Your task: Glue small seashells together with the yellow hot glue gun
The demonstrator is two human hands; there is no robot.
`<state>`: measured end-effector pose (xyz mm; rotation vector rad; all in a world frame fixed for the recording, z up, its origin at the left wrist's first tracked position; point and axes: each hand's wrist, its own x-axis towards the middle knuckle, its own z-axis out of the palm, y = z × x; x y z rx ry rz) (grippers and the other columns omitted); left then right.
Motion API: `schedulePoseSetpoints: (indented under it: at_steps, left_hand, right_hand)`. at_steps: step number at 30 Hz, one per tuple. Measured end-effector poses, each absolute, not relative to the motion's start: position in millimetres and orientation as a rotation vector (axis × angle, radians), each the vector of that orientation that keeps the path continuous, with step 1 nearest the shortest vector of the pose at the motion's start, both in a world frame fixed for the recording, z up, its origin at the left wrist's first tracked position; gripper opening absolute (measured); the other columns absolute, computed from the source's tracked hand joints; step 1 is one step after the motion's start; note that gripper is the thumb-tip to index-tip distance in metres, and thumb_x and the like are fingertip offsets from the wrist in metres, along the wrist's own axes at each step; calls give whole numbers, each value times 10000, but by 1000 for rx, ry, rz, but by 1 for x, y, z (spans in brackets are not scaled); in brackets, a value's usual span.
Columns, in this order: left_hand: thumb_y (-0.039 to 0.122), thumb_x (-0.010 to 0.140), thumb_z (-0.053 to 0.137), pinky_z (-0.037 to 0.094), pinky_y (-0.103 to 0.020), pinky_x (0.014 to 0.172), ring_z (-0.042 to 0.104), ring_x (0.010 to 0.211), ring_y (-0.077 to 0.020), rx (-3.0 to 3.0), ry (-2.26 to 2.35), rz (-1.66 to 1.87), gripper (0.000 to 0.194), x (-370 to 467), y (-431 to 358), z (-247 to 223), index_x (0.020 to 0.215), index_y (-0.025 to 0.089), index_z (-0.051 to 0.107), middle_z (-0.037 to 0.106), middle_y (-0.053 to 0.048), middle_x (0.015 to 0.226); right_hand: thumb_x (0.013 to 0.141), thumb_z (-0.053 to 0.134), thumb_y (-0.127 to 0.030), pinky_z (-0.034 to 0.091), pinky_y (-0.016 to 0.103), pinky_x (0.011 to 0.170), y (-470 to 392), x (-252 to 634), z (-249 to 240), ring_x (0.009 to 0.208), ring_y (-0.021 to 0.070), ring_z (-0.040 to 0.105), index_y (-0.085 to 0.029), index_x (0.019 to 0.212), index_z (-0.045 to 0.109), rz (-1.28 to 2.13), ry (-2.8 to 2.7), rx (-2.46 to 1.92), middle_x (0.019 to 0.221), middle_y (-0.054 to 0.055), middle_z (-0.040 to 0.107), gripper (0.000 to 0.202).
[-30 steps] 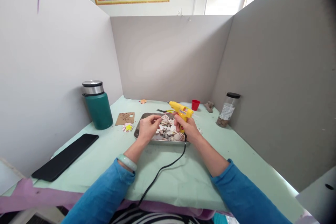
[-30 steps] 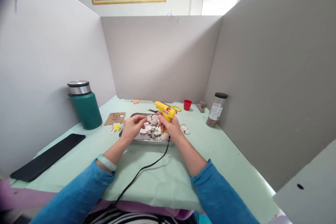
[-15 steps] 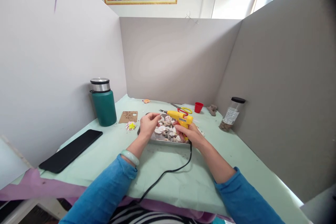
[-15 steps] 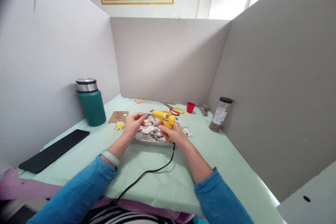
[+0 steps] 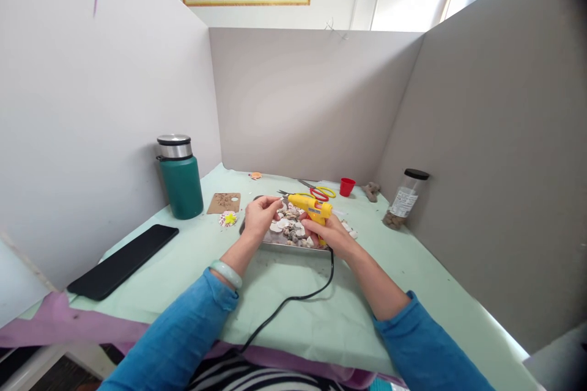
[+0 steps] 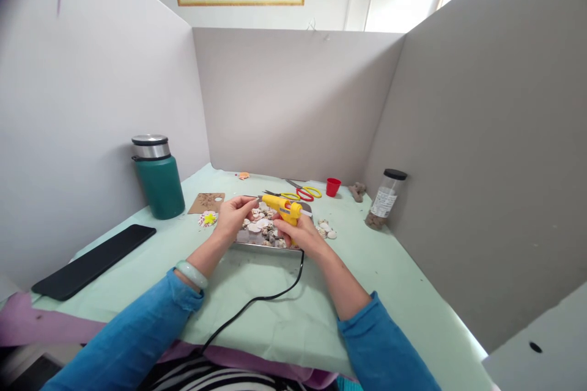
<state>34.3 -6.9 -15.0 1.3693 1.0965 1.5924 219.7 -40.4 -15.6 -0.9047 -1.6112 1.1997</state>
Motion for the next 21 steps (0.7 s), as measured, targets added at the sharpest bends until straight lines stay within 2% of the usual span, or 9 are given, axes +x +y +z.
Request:
schedulePoseSetpoints:
  at_steps: [14,21]
  left_hand:
    - [380,645,674,390,-205,468,517,456,-79,1378,1105,1608,288,34,-7,-16,773,122,661,659,-42,701]
    - [347,639,686,387,-203,460,506,440,-77,1352,1105,1607,263,35,-9,-13,768,120,657,641,-19,644]
  right_hand:
    - [762,613,-394,342,215,403,-41,220,-14,407,78,437,-180,928,587,1175,-1619,-921,598,-26,558,272]
    - [772,594,-408,341,211,408,-39,222,-15,419,72,430,-163,949,579,1155,-1622,-932,609,-27,536,303]
